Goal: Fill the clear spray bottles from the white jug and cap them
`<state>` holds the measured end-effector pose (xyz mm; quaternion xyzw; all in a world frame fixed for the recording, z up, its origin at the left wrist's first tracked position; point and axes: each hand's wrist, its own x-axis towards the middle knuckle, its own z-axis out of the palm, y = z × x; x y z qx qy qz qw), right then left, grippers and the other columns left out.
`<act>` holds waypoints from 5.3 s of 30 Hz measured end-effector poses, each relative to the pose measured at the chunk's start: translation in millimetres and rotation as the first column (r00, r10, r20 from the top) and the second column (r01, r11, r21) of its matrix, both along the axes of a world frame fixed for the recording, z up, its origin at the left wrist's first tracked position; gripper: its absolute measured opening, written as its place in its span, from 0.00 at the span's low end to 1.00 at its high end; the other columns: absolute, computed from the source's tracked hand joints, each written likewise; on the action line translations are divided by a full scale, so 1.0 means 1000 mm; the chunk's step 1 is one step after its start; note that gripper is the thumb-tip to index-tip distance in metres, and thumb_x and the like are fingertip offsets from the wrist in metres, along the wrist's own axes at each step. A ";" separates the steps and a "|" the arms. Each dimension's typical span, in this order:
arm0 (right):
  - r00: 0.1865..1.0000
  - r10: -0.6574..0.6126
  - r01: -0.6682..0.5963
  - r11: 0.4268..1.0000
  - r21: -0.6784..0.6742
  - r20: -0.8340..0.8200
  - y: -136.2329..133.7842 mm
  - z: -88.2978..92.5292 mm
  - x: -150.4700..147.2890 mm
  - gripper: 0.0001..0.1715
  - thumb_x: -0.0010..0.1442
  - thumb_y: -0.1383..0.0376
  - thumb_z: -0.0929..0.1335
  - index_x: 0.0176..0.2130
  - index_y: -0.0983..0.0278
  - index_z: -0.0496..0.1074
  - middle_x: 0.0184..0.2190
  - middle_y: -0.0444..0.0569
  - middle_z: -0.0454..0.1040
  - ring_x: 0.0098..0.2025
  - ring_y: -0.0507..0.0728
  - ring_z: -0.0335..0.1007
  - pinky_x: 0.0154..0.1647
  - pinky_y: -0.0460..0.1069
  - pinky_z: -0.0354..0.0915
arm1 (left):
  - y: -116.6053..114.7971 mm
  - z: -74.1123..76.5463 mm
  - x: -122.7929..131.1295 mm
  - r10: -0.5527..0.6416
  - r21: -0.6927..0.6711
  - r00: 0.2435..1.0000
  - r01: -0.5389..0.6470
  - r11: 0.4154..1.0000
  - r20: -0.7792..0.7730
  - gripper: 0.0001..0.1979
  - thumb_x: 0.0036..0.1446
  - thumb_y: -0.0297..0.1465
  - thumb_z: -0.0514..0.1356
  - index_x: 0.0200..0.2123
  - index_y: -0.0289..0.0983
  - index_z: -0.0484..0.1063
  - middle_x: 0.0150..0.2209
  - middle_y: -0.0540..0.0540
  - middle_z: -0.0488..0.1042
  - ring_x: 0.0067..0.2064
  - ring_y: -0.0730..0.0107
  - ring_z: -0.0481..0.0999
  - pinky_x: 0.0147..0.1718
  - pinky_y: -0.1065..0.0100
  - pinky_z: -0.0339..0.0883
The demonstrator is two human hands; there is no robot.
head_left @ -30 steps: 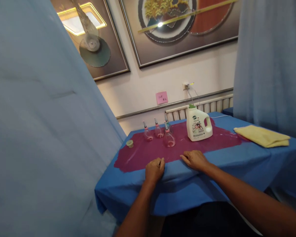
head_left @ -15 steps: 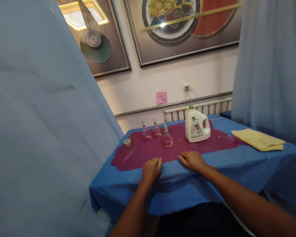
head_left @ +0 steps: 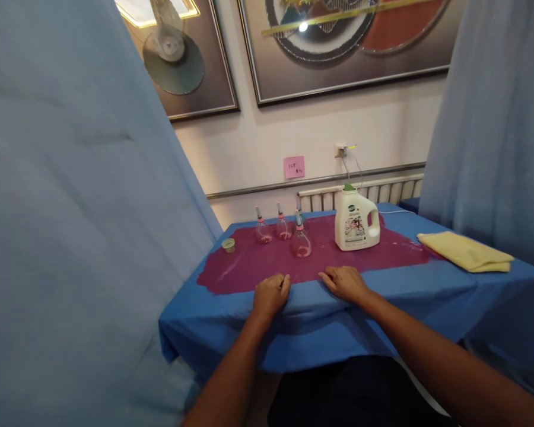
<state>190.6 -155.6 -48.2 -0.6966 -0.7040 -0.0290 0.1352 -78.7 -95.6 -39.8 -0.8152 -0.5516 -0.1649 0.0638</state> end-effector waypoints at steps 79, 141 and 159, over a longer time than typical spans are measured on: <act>1.000 -0.014 0.013 1.000 -0.020 -0.012 -0.001 -0.001 0.001 0.32 0.86 0.49 0.58 0.52 0.60 0.86 0.48 0.58 0.91 0.50 0.63 0.88 0.42 0.52 0.61 | -0.001 -0.001 0.001 0.002 -0.033 1.000 -0.002 0.999 -0.002 0.22 0.83 0.41 0.55 0.41 0.42 0.87 0.44 0.38 0.89 0.44 0.55 0.86 0.40 0.60 0.60; 0.997 0.049 -0.055 0.993 -0.101 -0.063 -0.003 0.011 0.015 0.30 0.85 0.48 0.60 0.49 0.62 0.84 0.45 0.57 0.90 0.46 0.62 0.85 0.37 0.52 0.52 | -0.002 0.015 0.006 -0.100 -0.123 0.993 0.106 0.987 0.060 0.25 0.82 0.44 0.55 0.34 0.41 0.83 0.36 0.40 0.86 0.38 0.57 0.82 0.36 0.59 0.51; 0.923 0.372 -0.384 0.899 -0.213 -0.093 0.112 0.097 0.050 0.19 0.76 0.51 0.72 0.39 0.62 0.84 0.34 0.52 0.85 0.33 0.57 0.73 0.35 0.52 0.49 | 0.093 0.070 0.071 -0.306 -0.108 0.902 0.352 0.930 0.305 0.17 0.77 0.43 0.61 0.35 0.41 0.75 0.34 0.48 0.79 0.35 0.65 0.72 0.37 0.62 0.54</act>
